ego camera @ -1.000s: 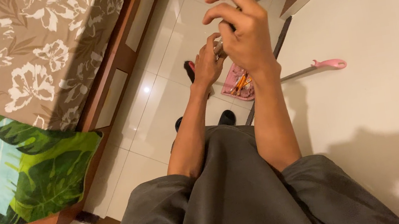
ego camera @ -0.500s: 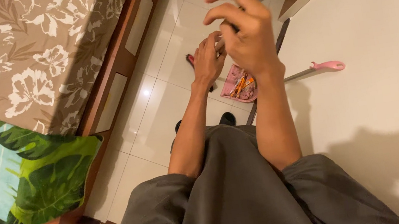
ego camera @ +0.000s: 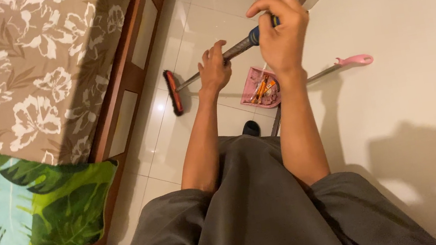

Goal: The person smooths and pats a pillow on a bed, adjusts the handle of a broom, and sweeps the floor toward a dustpan before leaning the broom against the wall.

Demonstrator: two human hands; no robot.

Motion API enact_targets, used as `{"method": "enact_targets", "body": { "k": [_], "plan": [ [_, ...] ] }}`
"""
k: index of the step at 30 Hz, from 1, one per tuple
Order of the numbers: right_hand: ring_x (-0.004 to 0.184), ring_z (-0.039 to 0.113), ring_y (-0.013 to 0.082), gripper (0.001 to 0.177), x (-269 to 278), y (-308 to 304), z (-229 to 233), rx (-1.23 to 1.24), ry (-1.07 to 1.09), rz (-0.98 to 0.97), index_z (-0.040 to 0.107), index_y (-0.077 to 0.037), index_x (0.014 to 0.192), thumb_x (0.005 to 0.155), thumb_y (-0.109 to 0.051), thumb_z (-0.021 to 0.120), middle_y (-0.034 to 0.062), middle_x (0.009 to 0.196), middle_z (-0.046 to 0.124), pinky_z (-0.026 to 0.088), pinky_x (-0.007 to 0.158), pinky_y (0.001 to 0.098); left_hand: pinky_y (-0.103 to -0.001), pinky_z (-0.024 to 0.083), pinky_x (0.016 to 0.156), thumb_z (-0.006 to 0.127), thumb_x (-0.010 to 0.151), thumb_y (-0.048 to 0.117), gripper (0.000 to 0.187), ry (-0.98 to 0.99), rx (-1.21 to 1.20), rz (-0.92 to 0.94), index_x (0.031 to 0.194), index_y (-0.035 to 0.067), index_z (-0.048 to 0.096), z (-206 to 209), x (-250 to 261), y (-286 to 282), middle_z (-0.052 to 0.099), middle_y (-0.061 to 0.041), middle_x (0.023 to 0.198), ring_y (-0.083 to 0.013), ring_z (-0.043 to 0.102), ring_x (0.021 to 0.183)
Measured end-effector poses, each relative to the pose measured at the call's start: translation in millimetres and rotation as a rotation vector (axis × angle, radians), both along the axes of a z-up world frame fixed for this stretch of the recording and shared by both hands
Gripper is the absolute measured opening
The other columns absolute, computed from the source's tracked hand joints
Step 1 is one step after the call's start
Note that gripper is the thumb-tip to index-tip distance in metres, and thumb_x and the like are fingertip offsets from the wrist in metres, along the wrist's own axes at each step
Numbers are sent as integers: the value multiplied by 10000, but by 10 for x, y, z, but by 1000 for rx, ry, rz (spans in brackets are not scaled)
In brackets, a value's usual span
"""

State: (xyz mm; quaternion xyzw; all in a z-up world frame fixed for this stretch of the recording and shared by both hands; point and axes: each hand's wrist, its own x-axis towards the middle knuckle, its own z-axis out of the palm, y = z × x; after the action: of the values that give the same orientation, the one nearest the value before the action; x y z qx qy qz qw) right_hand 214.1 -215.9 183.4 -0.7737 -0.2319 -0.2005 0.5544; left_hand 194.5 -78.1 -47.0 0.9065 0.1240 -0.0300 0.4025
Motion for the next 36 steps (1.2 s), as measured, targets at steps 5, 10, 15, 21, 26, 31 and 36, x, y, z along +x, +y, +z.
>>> {"method": "enact_targets", "body": {
  "k": [5, 10, 15, 21, 26, 31, 36],
  "plan": [
    [1052, 718, 278, 254, -12, -17, -180, -48, 62, -130, 720, 3, 868, 853, 170, 528, 120, 1088, 696, 557, 864, 357, -776, 246, 1089, 672, 903, 116, 616, 76, 12, 25, 1437, 240, 390, -295, 101, -68, 539, -90, 1420, -445, 367, 1423],
    [1063, 711, 279, 237, 27, -186, -248, -30, 48, -244, 695, 5, 849, 887, 177, 536, 122, 1062, 680, 557, 901, 369, -803, 213, 1086, 671, 926, 131, 587, 33, -59, -17, 1433, 248, 398, -439, 236, -369, 576, -84, 1378, -459, 377, 1413],
    [1061, 710, 277, 225, 7, -427, -244, -30, 39, -354, 669, 5, 832, 887, 176, 534, 123, 1028, 662, 564, 879, 360, -814, 183, 1084, 674, 930, 136, 582, 16, -107, -83, 1429, 275, 409, -534, 362, -712, 567, -104, 1381, -485, 351, 1423],
    [1028, 704, 270, 222, -23, -754, -226, -51, 38, -462, 675, 5, 843, 875, 179, 540, 122, 1030, 670, 558, 867, 365, -816, 157, 1098, 679, 944, 198, 524, 52, -125, -186, 1403, 273, 438, -509, 450, -1109, 597, -86, 1368, -462, 353, 1436],
    [1098, 704, 290, 269, -38, -1039, -183, -81, -4, -491, 677, 4, 859, 828, 204, 499, 131, 1040, 659, 558, 905, 373, -792, 176, 1108, 682, 956, 258, 499, 65, -100, -275, 1402, 265, 459, -374, 433, -1425, 599, -90, 1369, -439, 364, 1428],
    [1190, 707, 310, 328, -39, -1244, -93, -85, 6, -475, 690, -1, 887, 819, 220, 457, 127, 1082, 653, 570, 920, 371, -781, 176, 1121, 668, 965, 271, 508, 87, -120, -309, 1425, 254, 454, -142, 399, -1668, 620, -89, 1351, -418, 390, 1421],
    [1231, 704, 319, 338, -74, -1399, 4, -119, 0, -466, 692, 7, 917, 817, 225, 455, 126, 1114, 644, 575, 968, 393, -758, 184, 1142, 652, 969, 271, 511, 106, -175, -346, 1434, 222, 447, 96, 323, -1829, 642, -95, 1314, -395, 413, 1410]
  ]
}}
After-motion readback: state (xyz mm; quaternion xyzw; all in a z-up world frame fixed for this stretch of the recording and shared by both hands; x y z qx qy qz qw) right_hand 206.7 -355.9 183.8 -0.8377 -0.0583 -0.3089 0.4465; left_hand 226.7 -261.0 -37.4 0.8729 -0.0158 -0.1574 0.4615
